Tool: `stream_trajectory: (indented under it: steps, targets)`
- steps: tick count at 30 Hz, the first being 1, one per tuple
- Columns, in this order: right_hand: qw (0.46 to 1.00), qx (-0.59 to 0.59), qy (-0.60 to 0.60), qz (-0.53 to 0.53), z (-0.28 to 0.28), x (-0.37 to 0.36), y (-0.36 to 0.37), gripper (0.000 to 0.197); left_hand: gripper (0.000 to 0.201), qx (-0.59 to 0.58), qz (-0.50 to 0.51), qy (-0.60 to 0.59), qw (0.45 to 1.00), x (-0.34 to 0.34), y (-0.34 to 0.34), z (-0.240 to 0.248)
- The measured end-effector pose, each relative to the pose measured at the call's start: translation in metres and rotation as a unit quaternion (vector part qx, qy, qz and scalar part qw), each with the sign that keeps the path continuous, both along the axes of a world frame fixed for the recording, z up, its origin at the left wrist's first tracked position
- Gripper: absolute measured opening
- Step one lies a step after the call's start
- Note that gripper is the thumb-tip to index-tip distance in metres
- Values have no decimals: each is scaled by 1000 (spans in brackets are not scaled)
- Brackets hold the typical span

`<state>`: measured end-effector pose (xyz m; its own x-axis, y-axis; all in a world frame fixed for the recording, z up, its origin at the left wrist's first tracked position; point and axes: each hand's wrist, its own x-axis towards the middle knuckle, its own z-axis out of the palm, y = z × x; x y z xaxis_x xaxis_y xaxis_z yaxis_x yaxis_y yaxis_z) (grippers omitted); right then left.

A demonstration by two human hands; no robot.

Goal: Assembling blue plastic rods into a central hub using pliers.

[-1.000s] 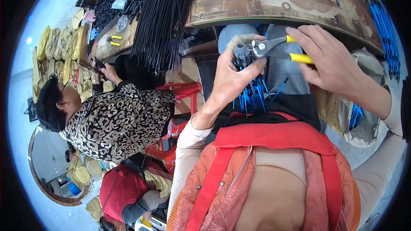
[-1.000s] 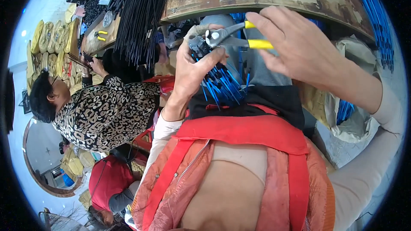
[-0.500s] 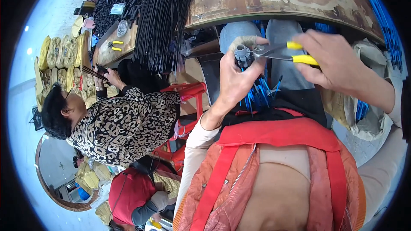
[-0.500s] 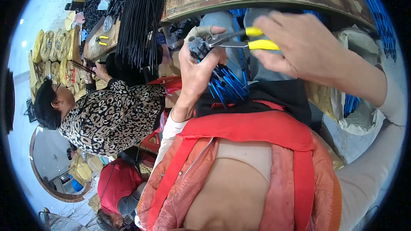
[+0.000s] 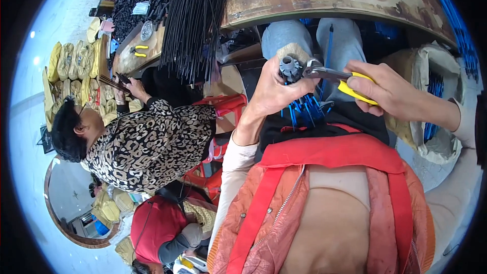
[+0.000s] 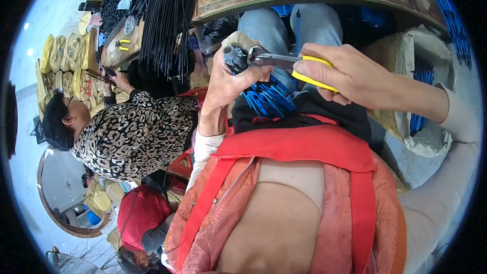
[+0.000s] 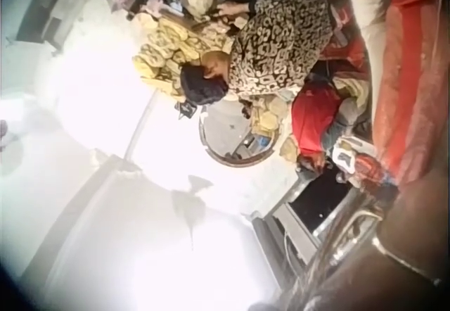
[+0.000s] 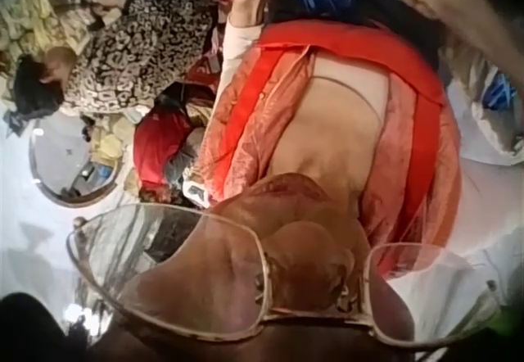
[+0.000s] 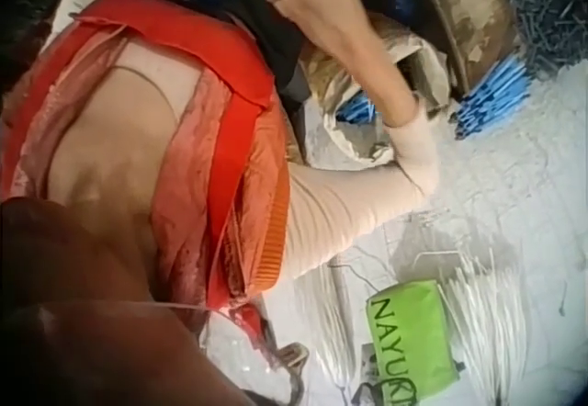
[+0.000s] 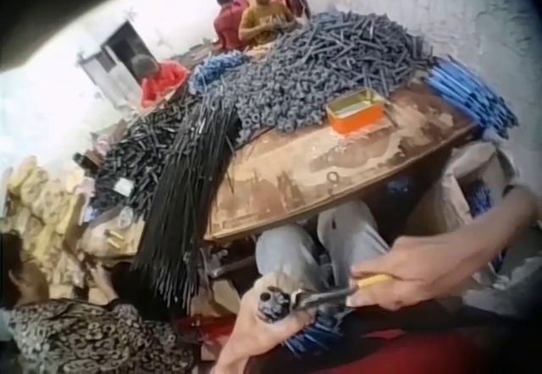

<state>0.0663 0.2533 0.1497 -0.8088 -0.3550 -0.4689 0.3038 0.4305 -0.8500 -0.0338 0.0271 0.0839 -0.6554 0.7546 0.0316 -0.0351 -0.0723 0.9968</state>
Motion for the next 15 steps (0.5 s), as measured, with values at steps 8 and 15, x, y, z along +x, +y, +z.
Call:
stream_trajectory:
  steps: [8,15]
  targets:
    - [970,197,107,91,54,-18,9,40,18,-26,-1,7,1000,6,6,3]
    - [998,22,39,34,-33,-14,0,33,37,-22,4,-27,999,1,-13,1]
